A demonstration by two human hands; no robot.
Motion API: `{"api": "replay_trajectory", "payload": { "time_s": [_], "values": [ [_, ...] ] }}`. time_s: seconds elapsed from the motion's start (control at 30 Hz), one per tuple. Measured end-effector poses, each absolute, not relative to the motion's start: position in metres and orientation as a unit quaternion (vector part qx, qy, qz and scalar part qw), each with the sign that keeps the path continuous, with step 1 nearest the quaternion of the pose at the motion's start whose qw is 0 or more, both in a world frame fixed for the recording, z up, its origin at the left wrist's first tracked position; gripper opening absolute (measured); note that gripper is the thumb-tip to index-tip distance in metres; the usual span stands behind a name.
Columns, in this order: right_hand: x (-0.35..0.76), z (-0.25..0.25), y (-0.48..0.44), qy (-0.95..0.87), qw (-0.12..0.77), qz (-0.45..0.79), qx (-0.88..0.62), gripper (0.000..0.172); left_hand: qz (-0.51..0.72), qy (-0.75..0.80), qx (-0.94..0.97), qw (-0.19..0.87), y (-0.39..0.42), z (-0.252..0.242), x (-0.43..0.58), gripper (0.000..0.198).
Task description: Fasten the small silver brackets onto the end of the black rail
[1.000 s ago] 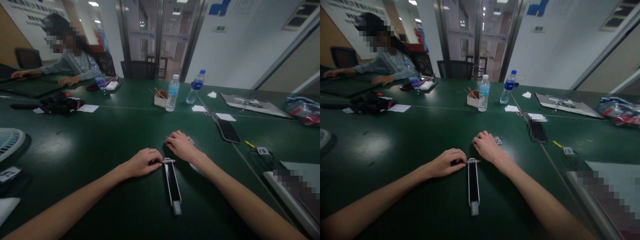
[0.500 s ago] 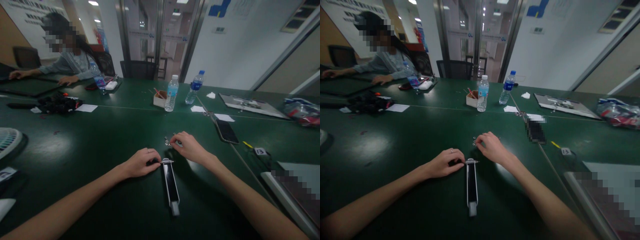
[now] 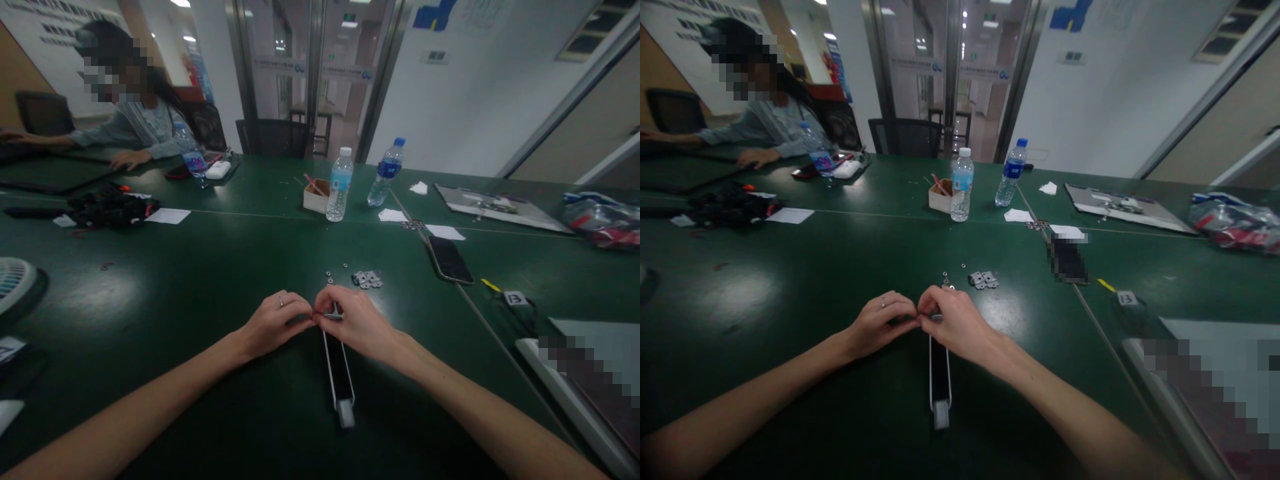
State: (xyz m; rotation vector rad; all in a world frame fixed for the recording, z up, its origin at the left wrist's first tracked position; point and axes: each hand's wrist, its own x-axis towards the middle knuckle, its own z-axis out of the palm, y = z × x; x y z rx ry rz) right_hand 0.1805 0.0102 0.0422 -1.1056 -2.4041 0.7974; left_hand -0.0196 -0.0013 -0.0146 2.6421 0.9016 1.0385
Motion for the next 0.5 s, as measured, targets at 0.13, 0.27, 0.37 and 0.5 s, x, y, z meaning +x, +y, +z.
{"api": "replay_trajectory", "payload": {
  "time_s": [0.13, 0.27, 0.37, 0.5],
  "values": [
    [0.183, 0.045, 0.011, -0.851, 0.189, 0.305, -0.383, 0.007, 0.347, 0.31, 0.88, 0.091, -0.001, -0.014, -0.019, 0.01],
    [0.188, 0.048, 0.014, -0.872, 0.169, 0.295, -0.352, 0.006, 0.333, 0.318, 0.876, 0.142, -0.001, -0.013, -0.019, 0.009],
    [0.195, 0.055, 0.02, -0.886, 0.126, 0.27, -0.357, 0.008, 0.297, 0.314, 0.882, 0.186, -0.001, -0.012, -0.019, 0.01],
    [0.206, 0.067, 0.027, -0.889, 0.058, 0.224, -0.396, 0.01, 0.268, 0.324, 0.881, 0.216, 0.0, -0.01, -0.019, 0.011]
  ]
}}
